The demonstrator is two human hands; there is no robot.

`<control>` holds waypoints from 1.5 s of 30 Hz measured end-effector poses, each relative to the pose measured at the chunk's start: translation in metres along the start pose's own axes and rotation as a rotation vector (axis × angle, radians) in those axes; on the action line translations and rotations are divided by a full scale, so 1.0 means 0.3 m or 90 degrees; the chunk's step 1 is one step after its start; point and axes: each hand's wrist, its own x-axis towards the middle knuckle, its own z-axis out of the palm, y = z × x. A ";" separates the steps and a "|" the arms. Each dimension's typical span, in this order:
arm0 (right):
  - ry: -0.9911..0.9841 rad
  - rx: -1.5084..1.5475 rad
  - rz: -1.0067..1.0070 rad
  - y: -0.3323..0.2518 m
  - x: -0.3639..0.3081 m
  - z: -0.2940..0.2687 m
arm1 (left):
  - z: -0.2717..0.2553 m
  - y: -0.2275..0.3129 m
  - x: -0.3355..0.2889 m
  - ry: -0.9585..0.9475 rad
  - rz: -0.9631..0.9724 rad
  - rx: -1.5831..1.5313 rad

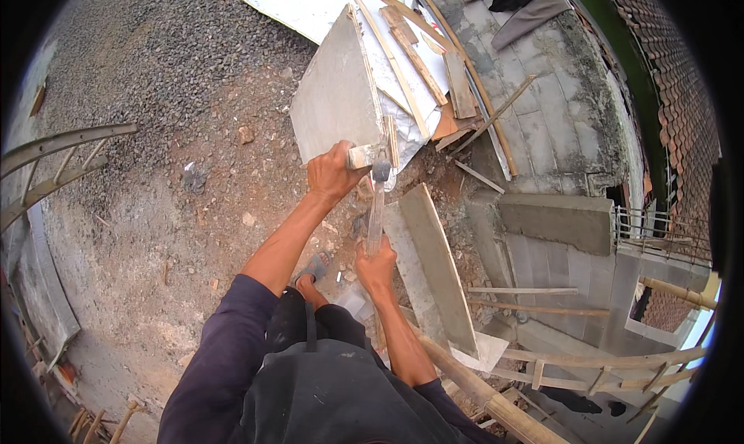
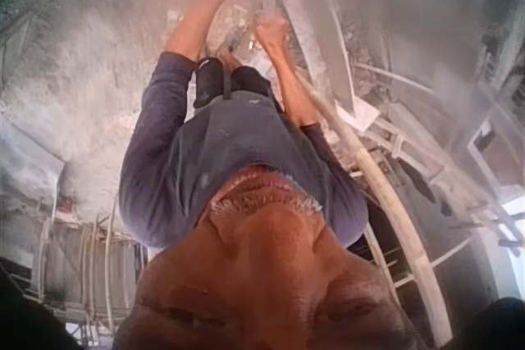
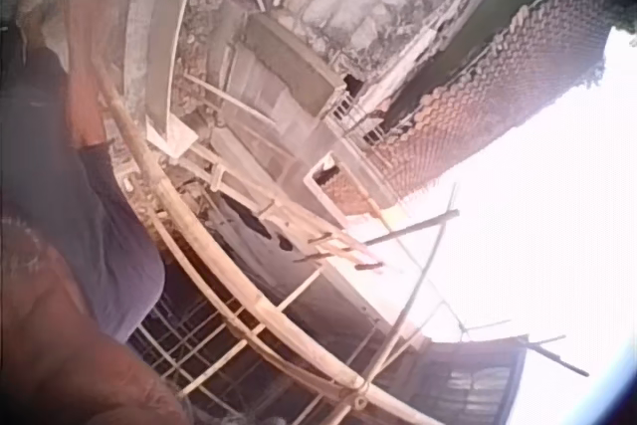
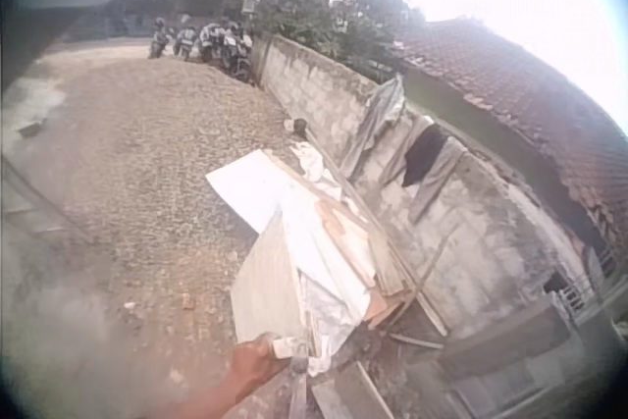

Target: The person walks through a construction site, picks up a piece of wood, and uses a machete to chop it into smaller pieces. They then use a rebar to pry apart a larger piece of wood.

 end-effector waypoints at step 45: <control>1.221 1.227 1.012 -0.223 -2.587 1.793 | -0.735 0.178 -1.228 -0.561 0.219 -0.391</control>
